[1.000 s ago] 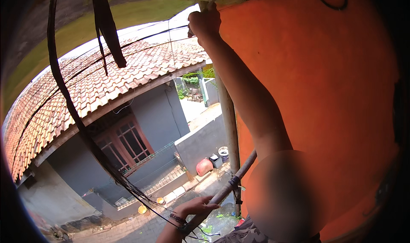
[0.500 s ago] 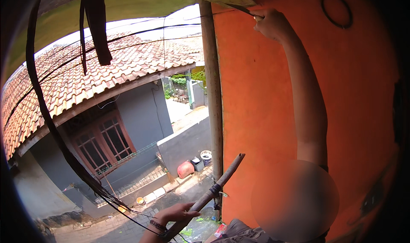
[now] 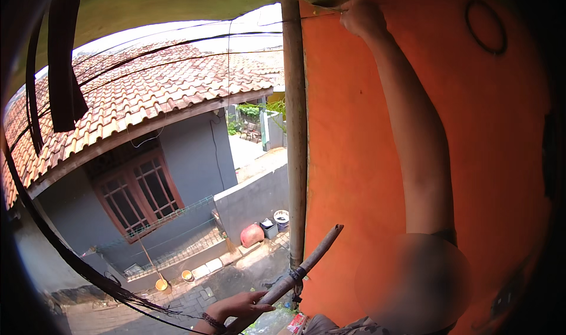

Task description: The person scrapes a green-painted wall section above an orange wall using a metal scraper. They repeatedly remove loose paint or debris from the upper wall area while standing on a bamboo scaffold. The person briefly wipes their face with a cloth and adjusts the head-mounted camera before resuming scraping.

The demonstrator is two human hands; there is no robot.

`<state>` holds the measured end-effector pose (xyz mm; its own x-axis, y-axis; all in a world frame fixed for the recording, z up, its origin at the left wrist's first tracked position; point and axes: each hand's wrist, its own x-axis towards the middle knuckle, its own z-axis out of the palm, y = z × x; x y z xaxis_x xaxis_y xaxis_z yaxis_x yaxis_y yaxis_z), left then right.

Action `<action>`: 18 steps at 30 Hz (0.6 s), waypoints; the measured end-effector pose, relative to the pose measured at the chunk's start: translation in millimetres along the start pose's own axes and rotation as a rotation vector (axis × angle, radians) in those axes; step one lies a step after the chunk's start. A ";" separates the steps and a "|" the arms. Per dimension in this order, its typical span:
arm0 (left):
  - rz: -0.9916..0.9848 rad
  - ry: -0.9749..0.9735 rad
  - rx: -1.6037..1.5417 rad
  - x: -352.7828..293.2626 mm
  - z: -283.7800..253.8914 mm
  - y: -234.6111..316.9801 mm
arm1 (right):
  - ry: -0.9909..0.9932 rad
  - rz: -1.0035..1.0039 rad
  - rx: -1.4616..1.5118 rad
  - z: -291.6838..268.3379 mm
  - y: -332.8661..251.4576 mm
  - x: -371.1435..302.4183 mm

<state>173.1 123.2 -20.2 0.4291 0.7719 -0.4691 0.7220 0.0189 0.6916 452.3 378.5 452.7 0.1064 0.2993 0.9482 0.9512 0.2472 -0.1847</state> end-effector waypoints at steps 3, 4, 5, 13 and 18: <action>0.017 0.068 -0.021 -2.8 -0.7 -3.8 | -0.110 -0.004 0.284 -48.6 -25.8 -41.6; 0.028 0.085 -0.036 -0.4 -0.6 -6.8 | 0.079 -0.072 0.218 -31.8 -9.4 -35.0; 0.039 0.101 -0.050 1.8 1.3 -12.2 | 0.050 -0.088 0.167 -21.8 -15.6 -20.1; -0.004 0.074 -0.006 -6.1 -1.2 -1.6 | 0.008 -0.056 0.360 -17.3 -34.5 -41.1; -0.042 0.072 -0.051 -1.0 -0.1 -7.1 | 0.026 -0.030 0.367 -43.2 -38.8 -64.6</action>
<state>167.5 122.3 -24.6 0.3576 0.8134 -0.4588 0.7094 0.0829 0.6999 421.0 309.7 409.8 0.0921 0.2646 0.9600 0.7870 0.5714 -0.2329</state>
